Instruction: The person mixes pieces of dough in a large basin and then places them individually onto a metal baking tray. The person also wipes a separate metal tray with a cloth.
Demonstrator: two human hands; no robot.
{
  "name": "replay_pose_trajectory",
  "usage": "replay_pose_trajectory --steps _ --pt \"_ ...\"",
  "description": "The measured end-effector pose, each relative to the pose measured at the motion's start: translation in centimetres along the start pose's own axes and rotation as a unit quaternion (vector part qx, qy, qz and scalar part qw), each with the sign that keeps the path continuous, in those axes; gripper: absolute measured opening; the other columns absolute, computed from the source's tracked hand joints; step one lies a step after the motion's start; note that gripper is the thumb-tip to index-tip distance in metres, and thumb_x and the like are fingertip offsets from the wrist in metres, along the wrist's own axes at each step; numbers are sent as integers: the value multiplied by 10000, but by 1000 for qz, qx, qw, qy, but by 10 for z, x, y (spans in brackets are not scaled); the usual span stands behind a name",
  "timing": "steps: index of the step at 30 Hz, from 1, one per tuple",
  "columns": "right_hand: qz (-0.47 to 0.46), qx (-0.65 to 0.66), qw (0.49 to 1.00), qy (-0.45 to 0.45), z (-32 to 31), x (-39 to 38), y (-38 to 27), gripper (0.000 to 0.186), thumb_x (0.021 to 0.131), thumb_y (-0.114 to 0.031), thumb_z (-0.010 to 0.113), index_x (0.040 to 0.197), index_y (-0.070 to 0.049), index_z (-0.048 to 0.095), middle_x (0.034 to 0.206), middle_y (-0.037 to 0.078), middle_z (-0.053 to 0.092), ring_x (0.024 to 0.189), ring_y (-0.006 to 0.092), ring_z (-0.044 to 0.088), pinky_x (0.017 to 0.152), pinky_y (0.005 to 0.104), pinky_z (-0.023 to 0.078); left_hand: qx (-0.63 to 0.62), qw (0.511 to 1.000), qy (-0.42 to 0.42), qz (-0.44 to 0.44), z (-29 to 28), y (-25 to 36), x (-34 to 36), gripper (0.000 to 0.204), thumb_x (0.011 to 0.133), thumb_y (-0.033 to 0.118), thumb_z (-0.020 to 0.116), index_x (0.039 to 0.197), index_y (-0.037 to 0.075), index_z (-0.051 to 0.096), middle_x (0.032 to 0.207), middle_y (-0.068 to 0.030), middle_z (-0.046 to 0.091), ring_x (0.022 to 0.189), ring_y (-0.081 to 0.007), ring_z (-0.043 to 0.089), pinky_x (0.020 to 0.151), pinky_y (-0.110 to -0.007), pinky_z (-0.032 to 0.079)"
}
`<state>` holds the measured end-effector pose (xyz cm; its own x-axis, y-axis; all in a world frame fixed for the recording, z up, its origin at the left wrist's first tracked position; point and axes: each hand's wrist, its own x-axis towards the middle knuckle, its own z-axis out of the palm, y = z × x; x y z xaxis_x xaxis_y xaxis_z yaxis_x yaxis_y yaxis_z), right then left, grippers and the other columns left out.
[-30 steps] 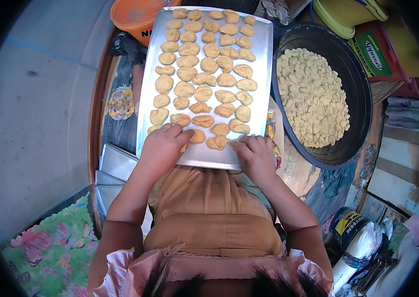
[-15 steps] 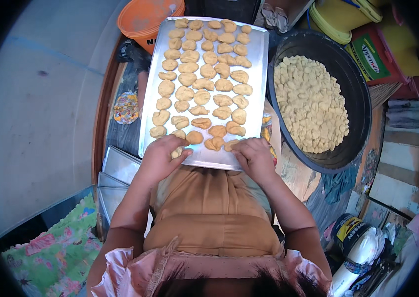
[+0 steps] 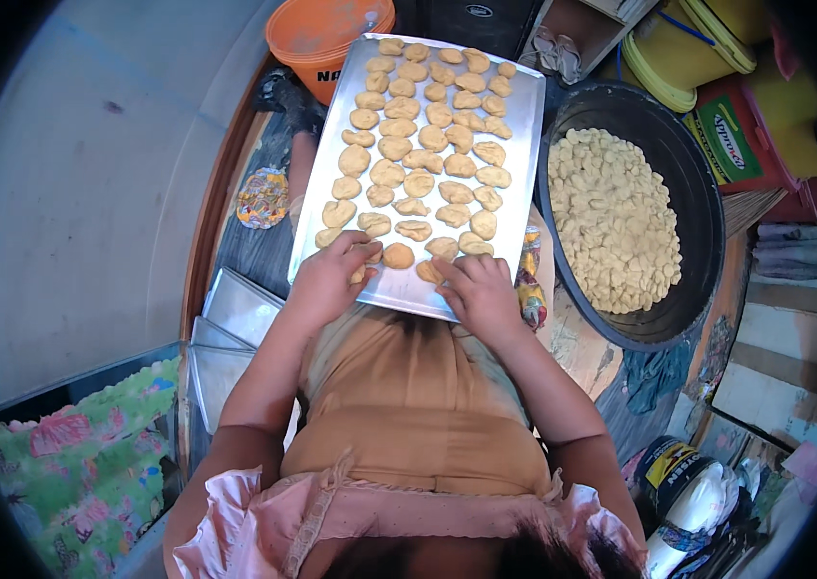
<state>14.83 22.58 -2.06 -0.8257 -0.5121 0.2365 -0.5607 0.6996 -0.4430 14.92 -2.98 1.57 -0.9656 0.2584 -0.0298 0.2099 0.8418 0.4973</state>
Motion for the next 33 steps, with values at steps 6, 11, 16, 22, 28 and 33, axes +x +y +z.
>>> replay_pose_trajectory --steps 6,11,16,22,28,33 --pt "2 31 999 7 1 14 -9 391 802 -242 710 1164 -114 636 948 59 573 898 249 521 793 390 381 -7 1000 -14 13 4 -8 -2 325 835 185 681 1155 141 645 1170 -67 596 957 -312 642 785 -403 536" --pt "-33 -5 999 -5 20 48 -30 420 797 -249 691 1188 -116 620 986 39 574 956 222 525 831 367 373 3 999 -5 39 9 -17 3 347 826 166 688 1168 147 636 1183 -67 589 955 -307 642 780 -399 536" --pt "-17 -26 996 -80 23 49 -34 415 792 -247 702 1176 -109 626 1008 42 586 973 227 530 831 370 371 -5 1000 2 28 3 -22 -9 353 820 176 693 1167 145 636 1211 -59 578 953 -309 646 783 -400 538" --pt "7 36 999 -31 0 33 -29 389 787 -253 697 1140 -102 638 986 45 581 979 224 529 860 389 368 26 996 78 -25 -6 -36 -12 326 842 207 683 1161 149 641 1222 -54 576 939 -314 655 782 -416 538" --pt "76 20 996 32 -19 15 -14 323 777 -257 704 1059 -102 670 954 67 597 922 254 566 811 390 407 28 999 45 -13 -12 -31 -13 299 847 191 675 1142 152 652 1223 -53 583 925 -310 660 775 -417 540" --pt "73 29 997 -25 -22 -1 1 343 784 -239 738 1084 -99 652 981 96 608 920 285 561 798 390 422 23 999 20 29 -17 -5 -10 289 847 161 661 1135 150 652 1225 -48 587 941 -287 660 781 -406 542"
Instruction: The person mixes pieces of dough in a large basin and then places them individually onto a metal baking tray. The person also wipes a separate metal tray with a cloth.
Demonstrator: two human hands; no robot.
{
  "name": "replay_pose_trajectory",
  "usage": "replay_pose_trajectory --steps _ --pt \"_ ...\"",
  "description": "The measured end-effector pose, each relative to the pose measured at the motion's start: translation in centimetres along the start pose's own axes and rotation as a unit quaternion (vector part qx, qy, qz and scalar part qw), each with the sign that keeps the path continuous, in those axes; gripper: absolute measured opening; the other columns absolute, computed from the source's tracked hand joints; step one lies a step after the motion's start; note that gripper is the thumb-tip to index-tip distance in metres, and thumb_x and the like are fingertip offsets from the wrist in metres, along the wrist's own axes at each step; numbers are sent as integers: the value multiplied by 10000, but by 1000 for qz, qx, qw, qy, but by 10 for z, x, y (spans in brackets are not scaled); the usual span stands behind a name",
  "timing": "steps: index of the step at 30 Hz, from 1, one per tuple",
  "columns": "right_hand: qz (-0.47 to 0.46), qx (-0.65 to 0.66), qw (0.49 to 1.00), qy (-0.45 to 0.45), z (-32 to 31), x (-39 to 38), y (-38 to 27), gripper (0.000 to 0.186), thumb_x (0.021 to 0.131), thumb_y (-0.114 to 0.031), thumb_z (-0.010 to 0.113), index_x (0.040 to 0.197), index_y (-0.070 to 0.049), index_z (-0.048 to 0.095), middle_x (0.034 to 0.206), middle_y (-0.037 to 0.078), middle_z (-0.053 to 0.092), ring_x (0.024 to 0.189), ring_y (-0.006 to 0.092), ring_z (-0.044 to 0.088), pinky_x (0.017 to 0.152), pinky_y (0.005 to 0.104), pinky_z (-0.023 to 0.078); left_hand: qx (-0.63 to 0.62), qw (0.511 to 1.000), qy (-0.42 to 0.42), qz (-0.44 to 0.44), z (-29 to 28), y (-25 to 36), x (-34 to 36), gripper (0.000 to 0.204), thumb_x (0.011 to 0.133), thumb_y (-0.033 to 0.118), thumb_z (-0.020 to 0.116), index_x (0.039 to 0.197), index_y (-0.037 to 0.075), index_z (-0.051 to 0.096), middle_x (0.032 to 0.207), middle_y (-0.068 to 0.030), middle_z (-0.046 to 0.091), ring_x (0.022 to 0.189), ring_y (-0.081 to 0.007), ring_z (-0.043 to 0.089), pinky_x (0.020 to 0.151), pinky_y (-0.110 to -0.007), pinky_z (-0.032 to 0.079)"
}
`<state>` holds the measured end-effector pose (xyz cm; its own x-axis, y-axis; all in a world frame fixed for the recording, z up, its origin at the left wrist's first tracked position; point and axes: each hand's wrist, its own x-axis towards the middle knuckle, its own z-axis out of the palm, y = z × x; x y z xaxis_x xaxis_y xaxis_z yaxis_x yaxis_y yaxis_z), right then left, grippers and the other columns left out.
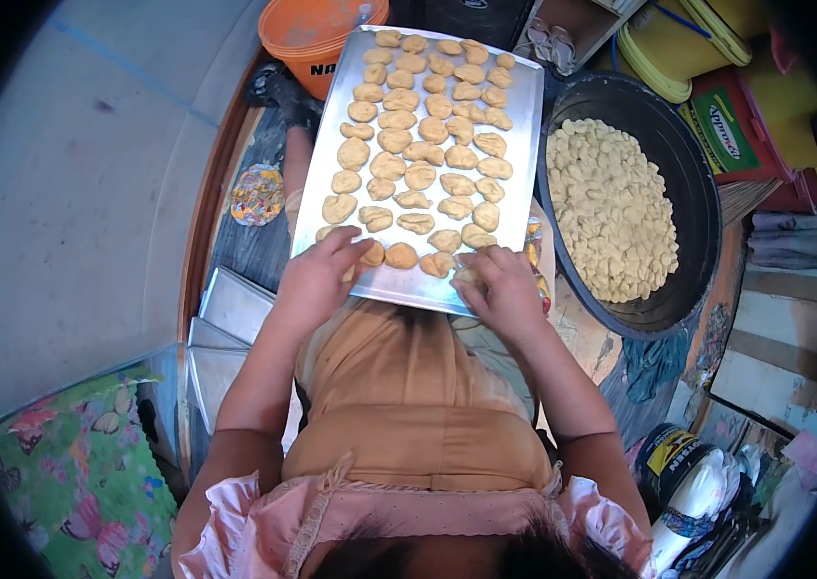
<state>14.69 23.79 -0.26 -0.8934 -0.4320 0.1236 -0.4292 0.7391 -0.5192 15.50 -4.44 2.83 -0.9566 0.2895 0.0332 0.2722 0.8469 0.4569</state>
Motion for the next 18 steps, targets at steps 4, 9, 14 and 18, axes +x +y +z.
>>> replay_pose_trajectory --steps 4,9,14,18 --pt "3 20 998 59 4 6 0 310 793 -209 703 1079 -98 661 967 75 610 917 262 567 789 389 417 -36 999 -36 21 3 17 17 320 847 152 665 1165 137 645 1230 -71 592 1011 -309 634 823 -401 531" --pt "-31 -22 994 100 17 33 -1 322 802 -184 675 1114 -105 666 954 41 608 921 231 552 802 381 393 -16 998 -33 52 14 25 52 343 849 131 635 1191 119 618 1194 -67 598 1008 -310 624 813 -403 524" --pt "-52 -36 994 88 35 48 -4 338 797 -207 684 1120 -109 672 934 15 604 929 207 534 821 374 365 31 990 -138 25 15 21 62 331 843 122 634 1174 112 628 1150 -72 603 977 -306 628 805 -401 518" --pt "-49 -43 995 77 41 54 -9 282 794 -218 689 1057 -114 688 910 8 594 930 201 531 829 377 360 -45 994 -89 39 7 10 52 318 849 129 633 1167 115 632 1159 -71 606 975 -311 632 813 -402 516"
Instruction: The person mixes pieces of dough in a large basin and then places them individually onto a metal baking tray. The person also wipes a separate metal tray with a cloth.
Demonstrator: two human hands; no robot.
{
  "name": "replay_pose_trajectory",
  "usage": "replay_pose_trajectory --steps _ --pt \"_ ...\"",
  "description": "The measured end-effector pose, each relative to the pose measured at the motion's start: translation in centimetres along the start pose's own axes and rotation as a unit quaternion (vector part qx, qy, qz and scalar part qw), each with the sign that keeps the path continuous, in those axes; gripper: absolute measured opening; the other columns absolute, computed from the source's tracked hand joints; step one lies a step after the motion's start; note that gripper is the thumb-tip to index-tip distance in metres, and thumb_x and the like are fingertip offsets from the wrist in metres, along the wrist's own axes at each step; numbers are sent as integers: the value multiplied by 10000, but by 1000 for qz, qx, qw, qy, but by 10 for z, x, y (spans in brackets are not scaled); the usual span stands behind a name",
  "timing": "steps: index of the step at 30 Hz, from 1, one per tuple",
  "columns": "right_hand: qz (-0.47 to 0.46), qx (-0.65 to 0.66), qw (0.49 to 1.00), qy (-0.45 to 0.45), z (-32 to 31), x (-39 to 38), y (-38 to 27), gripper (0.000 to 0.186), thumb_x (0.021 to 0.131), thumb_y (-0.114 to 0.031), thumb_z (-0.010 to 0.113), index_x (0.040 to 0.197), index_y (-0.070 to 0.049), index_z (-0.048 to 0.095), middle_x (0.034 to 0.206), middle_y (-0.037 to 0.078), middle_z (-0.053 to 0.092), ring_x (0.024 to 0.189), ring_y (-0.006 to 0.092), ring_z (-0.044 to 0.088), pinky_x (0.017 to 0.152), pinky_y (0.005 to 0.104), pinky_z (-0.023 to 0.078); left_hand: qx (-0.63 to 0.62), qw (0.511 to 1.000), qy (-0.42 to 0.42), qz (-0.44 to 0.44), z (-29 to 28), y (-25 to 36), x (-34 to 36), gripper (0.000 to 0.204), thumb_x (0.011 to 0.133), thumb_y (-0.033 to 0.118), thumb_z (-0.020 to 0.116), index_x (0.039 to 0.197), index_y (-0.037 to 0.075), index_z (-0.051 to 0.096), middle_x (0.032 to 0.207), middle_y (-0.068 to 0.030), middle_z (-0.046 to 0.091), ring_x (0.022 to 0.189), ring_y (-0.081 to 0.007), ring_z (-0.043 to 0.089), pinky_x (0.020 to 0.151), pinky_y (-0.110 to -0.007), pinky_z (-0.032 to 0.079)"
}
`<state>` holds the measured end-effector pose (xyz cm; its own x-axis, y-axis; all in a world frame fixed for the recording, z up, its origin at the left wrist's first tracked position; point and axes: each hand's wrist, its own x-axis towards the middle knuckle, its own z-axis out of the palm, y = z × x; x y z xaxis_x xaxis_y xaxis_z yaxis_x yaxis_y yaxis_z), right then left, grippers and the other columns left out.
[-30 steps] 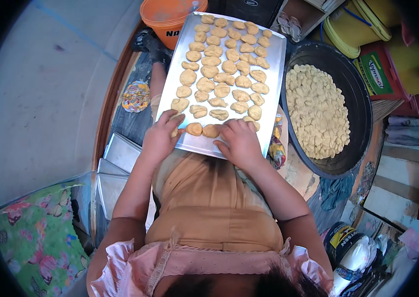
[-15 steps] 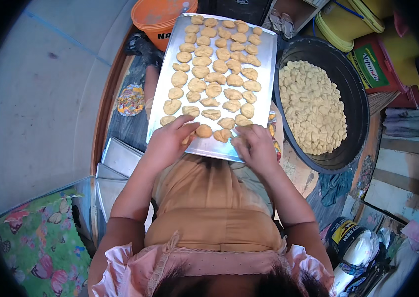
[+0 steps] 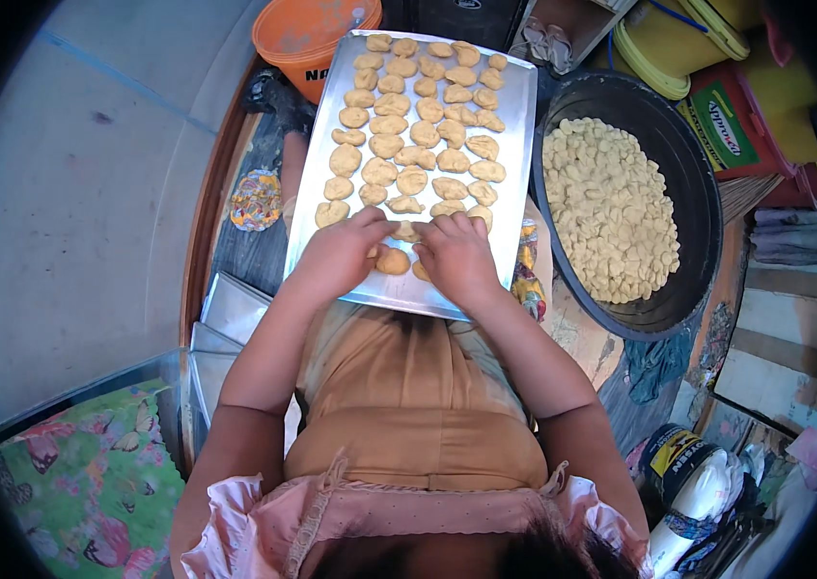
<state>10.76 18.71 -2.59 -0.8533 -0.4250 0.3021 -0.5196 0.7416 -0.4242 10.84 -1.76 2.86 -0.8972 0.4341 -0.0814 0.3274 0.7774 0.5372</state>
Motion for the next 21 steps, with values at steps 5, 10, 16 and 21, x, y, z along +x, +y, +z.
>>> replay_pose_trajectory --steps 5,10,16,21 --pt "-8 -1 1000 -25 0 5 -3 263 795 -221 689 1035 -111 689 910 9 586 939 198 532 832 380 363 32 991 83 -100 -12 -18 -12 280 862 153 638 1138 106 640 1188 -76 606 991 -323 631 831 -407 517" --pt "-11 28 1000 -1 12 13 -11 288 818 -201 671 1088 -103 672 951 41 594 961 223 543 845 371 384 21 997 49 -63 -13 -30 -13 216 863 152 639 1068 94 671 1184 -82 609 970 -330 635 819 -415 515" --pt "-55 36 996 -60 10 17 -21 284 820 -110 618 1100 -79 659 993 56 592 963 232 550 831 380 415 36 996 36 -78 -18 -24 -14 217 862 143 636 1069 88 671 1175 -87 613 963 -333 635 816 -411 516" --pt "23 66 996 51 -31 -6 14 309 813 -89 614 1118 -70 658 1113 80 605 1019 263 565 865 375 424 22 996 58 -71 -31 -11 -26 224 866 118 625 1083 82 667 1175 -94 616 994 -328 630 833 -401 515"
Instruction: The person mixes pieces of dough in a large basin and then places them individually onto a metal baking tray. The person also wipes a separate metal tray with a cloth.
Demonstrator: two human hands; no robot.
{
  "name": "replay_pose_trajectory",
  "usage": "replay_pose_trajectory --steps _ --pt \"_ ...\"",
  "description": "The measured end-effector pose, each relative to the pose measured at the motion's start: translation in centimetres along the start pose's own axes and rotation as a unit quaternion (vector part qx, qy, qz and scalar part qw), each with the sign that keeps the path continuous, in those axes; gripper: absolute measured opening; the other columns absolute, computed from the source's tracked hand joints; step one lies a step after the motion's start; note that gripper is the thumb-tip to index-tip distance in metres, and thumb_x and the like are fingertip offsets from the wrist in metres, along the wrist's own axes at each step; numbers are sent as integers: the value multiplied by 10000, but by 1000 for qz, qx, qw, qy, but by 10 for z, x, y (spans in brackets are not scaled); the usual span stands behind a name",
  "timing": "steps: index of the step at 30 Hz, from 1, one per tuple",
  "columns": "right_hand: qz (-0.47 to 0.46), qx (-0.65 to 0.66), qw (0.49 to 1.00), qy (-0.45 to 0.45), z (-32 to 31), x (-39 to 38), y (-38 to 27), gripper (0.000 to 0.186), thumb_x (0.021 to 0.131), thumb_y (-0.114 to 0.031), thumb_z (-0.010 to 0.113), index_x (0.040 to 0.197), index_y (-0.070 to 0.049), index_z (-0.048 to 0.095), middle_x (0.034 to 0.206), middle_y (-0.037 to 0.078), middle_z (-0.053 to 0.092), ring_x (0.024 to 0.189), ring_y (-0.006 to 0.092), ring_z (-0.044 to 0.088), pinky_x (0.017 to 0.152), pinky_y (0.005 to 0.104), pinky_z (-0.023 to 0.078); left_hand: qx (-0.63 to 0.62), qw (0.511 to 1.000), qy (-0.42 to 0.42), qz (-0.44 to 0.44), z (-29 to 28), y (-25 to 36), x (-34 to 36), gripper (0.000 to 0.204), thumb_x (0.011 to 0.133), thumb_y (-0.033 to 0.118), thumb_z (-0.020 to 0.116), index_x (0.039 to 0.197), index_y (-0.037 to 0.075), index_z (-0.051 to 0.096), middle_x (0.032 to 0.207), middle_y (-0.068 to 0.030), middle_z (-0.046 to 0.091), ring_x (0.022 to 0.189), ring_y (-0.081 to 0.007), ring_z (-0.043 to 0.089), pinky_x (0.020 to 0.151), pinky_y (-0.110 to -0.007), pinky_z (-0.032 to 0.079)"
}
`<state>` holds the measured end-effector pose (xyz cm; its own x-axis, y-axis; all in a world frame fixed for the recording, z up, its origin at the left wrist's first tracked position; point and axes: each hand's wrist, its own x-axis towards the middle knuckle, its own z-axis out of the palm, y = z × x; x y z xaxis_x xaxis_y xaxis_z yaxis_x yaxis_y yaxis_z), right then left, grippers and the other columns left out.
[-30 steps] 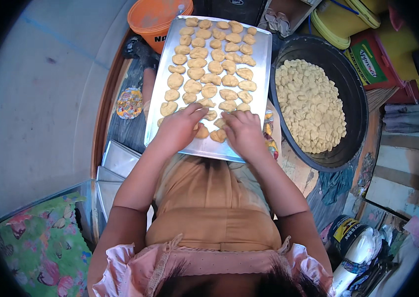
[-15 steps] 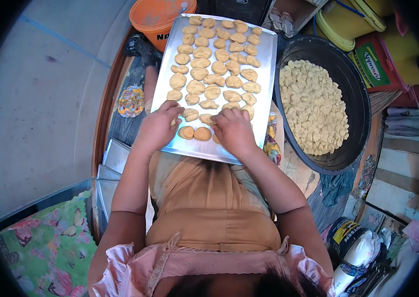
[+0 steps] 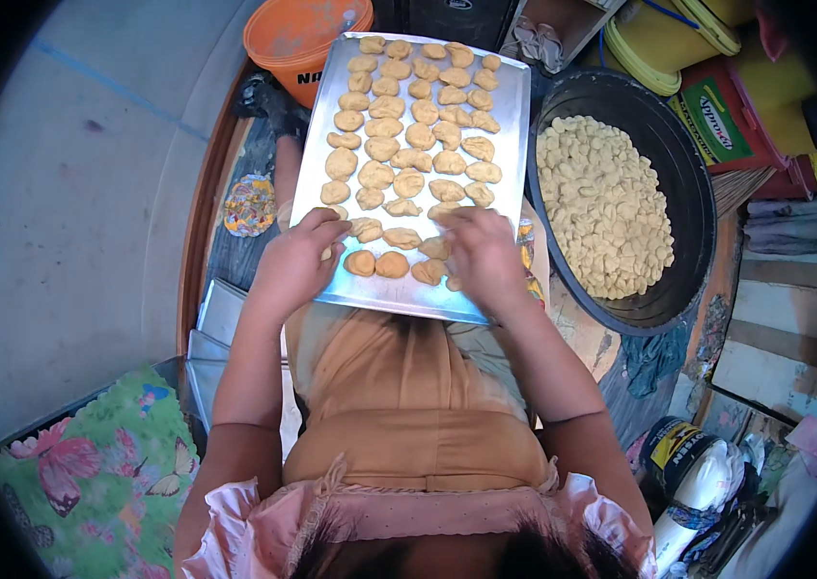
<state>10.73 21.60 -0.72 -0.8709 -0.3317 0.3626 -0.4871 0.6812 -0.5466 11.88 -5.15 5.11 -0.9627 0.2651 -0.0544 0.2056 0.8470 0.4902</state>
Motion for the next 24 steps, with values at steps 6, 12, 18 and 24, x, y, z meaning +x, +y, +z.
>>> replay_pose_trajectory --steps 6,12,18,24 --pt "65 -117 989 -69 -9 -25 22 482 848 -165 623 1313 -70 538 1329 138 523 1190 284 495 997 477 356 -30 997 -20 64 8 12 10 295 855 88 620 1149 86 642 1255 -82 590 1036 -316 622 855 -397 512" --pt "45 -103 991 -77 8 -10 15 672 931 -415 500 1476 -63 320 1547 168 267 1452 282 217 1166 553 71 45 993 -57 95 38 23 48 431 843 74 602 1269 136 585 1397 -42 510 1052 -292 628 864 -389 523" --pt "15 -184 957 -223 15 -7 0 743 944 -557 364 1486 -52 295 1564 124 258 1467 243 181 1154 597 30 100 983 -145 57 40 20 51 483 845 74 584 1318 168 563 1450 7 460 1037 -285 637 861 -386 528" --pt "20 -58 978 -202 -6 -12 11 653 954 -455 432 1481 -85 322 1558 143 262 1462 267 195 1154 593 28 73 989 -94 84 34 18 38 484 818 69 605 1295 146 579 1421 0 494 1011 -281 646 835 -380 534"
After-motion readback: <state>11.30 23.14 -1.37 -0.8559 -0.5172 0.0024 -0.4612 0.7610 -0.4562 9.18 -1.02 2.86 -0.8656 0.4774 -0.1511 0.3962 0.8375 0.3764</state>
